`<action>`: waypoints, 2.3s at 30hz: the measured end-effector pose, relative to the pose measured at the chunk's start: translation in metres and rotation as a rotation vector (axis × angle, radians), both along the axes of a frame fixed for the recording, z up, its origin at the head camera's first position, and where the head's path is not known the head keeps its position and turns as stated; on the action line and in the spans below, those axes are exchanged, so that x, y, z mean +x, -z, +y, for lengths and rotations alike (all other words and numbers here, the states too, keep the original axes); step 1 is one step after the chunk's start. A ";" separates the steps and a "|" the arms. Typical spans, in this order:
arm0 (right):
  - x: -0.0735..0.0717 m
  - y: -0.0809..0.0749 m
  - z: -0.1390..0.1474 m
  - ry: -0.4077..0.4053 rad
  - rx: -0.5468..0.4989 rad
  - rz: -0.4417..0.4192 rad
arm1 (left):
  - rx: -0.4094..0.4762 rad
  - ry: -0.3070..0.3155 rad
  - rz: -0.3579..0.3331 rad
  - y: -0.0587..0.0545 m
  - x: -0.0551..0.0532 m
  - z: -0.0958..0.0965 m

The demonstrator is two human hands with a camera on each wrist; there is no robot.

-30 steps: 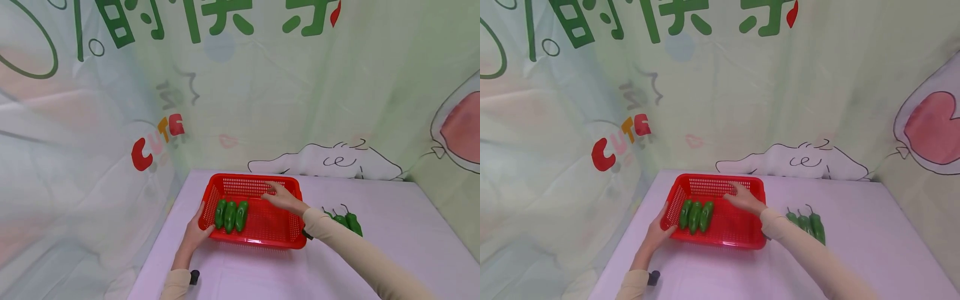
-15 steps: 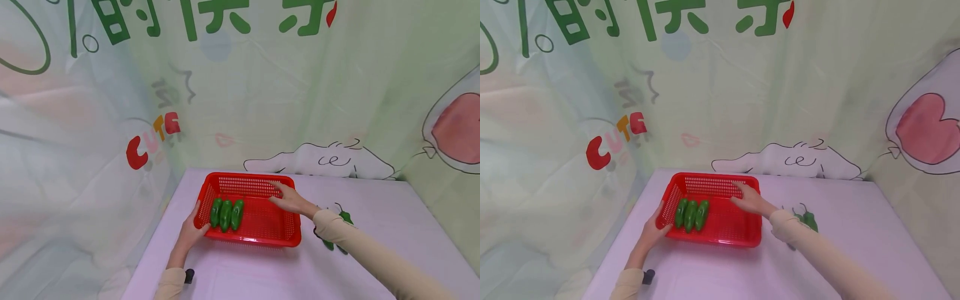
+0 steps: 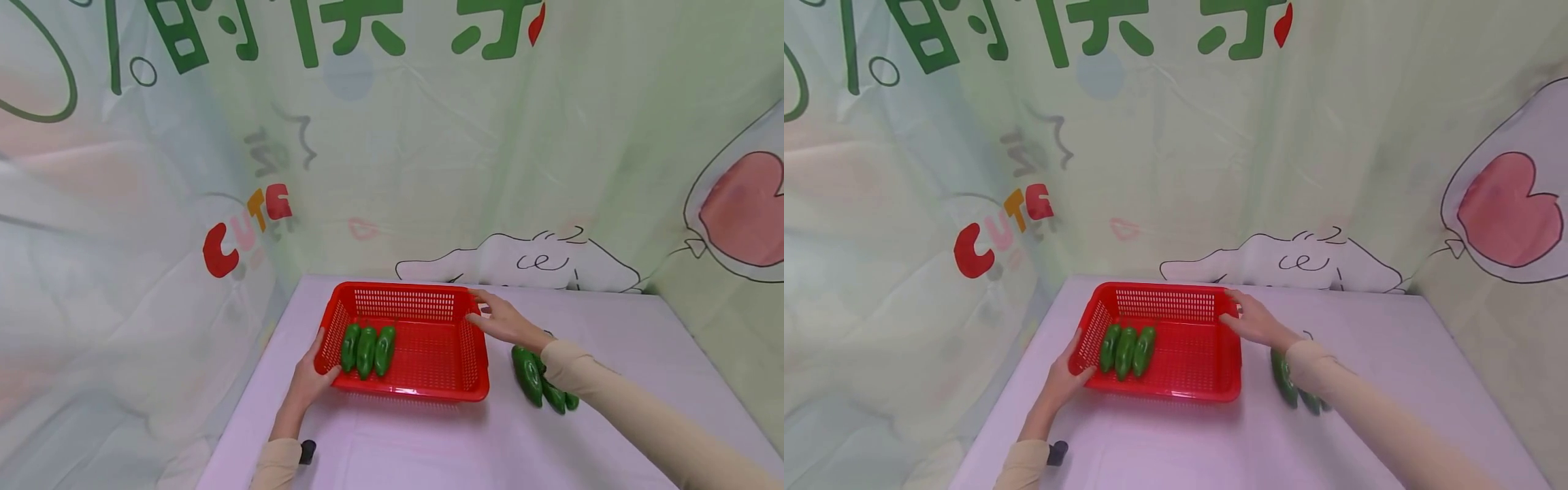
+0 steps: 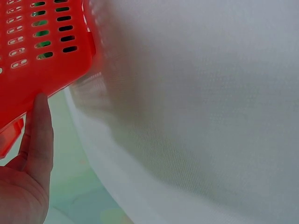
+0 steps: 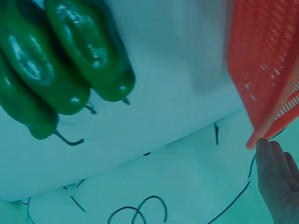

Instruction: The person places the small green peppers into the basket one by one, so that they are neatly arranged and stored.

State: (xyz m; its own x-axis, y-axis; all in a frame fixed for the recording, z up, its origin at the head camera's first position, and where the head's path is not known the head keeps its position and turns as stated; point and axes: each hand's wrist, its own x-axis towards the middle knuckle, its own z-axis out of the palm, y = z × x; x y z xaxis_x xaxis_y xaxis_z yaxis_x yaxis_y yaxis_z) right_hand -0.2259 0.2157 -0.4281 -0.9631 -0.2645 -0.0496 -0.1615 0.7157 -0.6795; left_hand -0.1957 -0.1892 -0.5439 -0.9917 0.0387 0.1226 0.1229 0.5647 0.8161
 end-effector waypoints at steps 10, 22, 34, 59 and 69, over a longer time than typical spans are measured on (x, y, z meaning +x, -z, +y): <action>0.012 0.011 0.038 0.061 0.036 0.006 | 0.001 -0.003 -0.001 0.001 0.000 -0.002; 0.021 0.050 0.106 0.100 0.136 0.093 | -0.003 -0.008 -0.003 0.001 -0.001 0.000; 0.032 0.083 0.136 0.214 0.119 0.018 | 0.006 -0.002 -0.010 0.001 -0.002 -0.001; 0.046 0.115 0.165 0.299 0.153 0.028 | 0.024 -0.001 -0.007 0.000 0.002 0.002; 0.044 0.115 0.172 0.274 0.186 -0.016 | 0.028 -0.002 -0.002 0.001 0.002 0.001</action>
